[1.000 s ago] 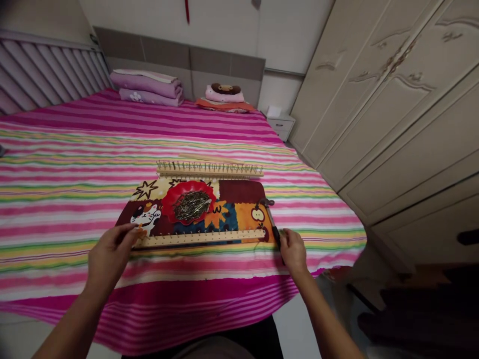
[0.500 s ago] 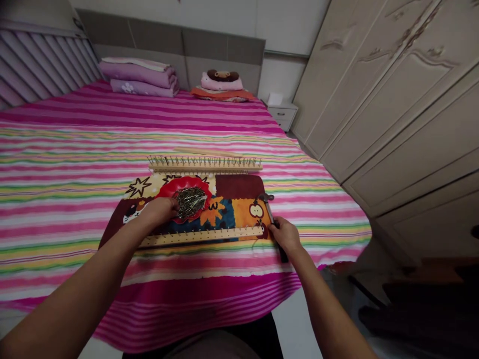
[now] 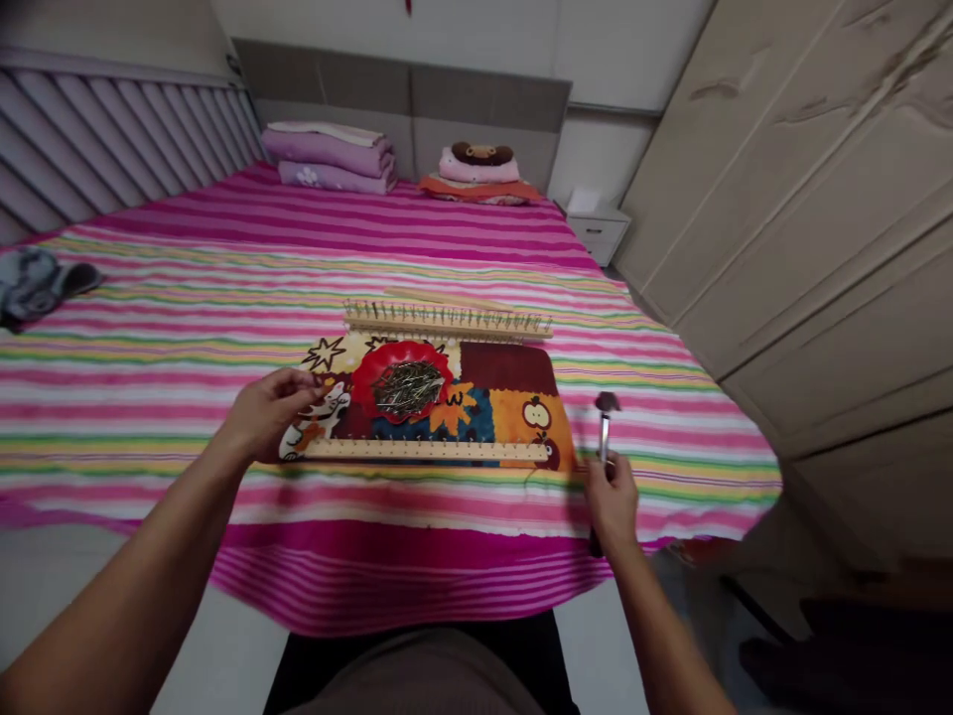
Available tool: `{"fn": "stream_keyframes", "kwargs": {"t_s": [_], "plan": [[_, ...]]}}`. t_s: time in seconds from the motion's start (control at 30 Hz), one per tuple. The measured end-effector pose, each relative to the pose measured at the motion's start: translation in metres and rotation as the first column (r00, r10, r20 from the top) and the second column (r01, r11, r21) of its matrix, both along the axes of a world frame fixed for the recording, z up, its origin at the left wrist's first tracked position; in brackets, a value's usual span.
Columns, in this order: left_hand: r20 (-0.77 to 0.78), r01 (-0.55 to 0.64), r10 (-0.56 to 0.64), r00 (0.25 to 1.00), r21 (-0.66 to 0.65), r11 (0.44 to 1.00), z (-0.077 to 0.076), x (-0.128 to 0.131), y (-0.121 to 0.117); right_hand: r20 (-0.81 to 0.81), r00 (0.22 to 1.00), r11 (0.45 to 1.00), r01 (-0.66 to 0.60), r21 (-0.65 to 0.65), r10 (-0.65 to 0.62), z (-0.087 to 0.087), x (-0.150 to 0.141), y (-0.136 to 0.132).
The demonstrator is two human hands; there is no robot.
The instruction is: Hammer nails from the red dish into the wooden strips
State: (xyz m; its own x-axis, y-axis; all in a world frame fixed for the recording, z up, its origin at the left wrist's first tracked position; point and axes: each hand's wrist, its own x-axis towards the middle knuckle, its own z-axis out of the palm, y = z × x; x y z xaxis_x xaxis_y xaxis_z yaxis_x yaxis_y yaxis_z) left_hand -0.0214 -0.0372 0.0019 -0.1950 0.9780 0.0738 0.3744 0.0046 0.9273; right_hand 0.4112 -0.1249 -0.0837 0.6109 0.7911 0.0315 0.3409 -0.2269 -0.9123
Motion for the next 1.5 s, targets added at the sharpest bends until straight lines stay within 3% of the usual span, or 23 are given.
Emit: {"fn": "stream_keyframes", "kwargs": {"t_s": [0.03,0.1,0.2,0.3,0.47,0.8,1.07,1.2,1.33,1.5], "plan": [[0.066,-0.043,0.042,0.997,0.014,0.999,-0.003,-0.007,-0.014,-0.128,0.991,0.995,0.057,0.083,-0.046,0.004,-0.008,-0.012],[0.145,-0.111,0.111,0.983,-0.007,0.994,-0.015,-0.016,-0.040,-0.335,0.942,0.989,0.058,0.139,-0.009,0.013,-0.026,-0.033],[0.245,-0.200,0.205,0.948,-0.042,0.979,-0.038,-0.019,-0.064,-0.484,0.869,0.986,-0.027,0.164,0.104,0.026,-0.060,-0.055],[0.258,-0.276,0.284,0.923,-0.067,0.959,-0.058,-0.016,-0.070,-0.552,0.812,0.981,-0.133,0.138,0.188,0.032,-0.093,-0.064],[0.240,-0.328,0.336,0.911,-0.074,0.942,-0.071,-0.016,-0.066,-0.544,0.793,0.960,-0.263,0.100,0.274,0.030,-0.124,-0.070],[0.283,-0.379,0.378,0.881,-0.054,0.924,-0.085,-0.013,-0.064,-0.486,0.795,0.919,-0.391,0.047,0.363,0.025,-0.136,-0.080],[0.067,-0.337,0.337,0.939,-0.014,0.941,-0.085,-0.010,-0.067,-0.360,0.805,0.870,-0.490,0.043,0.471,0.025,-0.136,-0.087],[-0.103,-0.299,0.305,0.947,0.069,0.952,-0.086,-0.008,-0.071,-0.335,0.740,0.790,-0.613,0.020,0.583,0.037,-0.145,-0.086],[-0.226,-0.263,0.304,0.925,0.195,0.945,-0.096,-0.008,-0.074,-0.361,0.588,0.638,-0.770,0.024,0.724,0.059,-0.171,-0.073],[-0.306,-0.231,0.322,0.896,0.300,0.926,-0.106,-0.008,-0.075,-0.213,0.459,0.479,-0.876,0.051,0.862,0.078,-0.211,-0.045]]}}
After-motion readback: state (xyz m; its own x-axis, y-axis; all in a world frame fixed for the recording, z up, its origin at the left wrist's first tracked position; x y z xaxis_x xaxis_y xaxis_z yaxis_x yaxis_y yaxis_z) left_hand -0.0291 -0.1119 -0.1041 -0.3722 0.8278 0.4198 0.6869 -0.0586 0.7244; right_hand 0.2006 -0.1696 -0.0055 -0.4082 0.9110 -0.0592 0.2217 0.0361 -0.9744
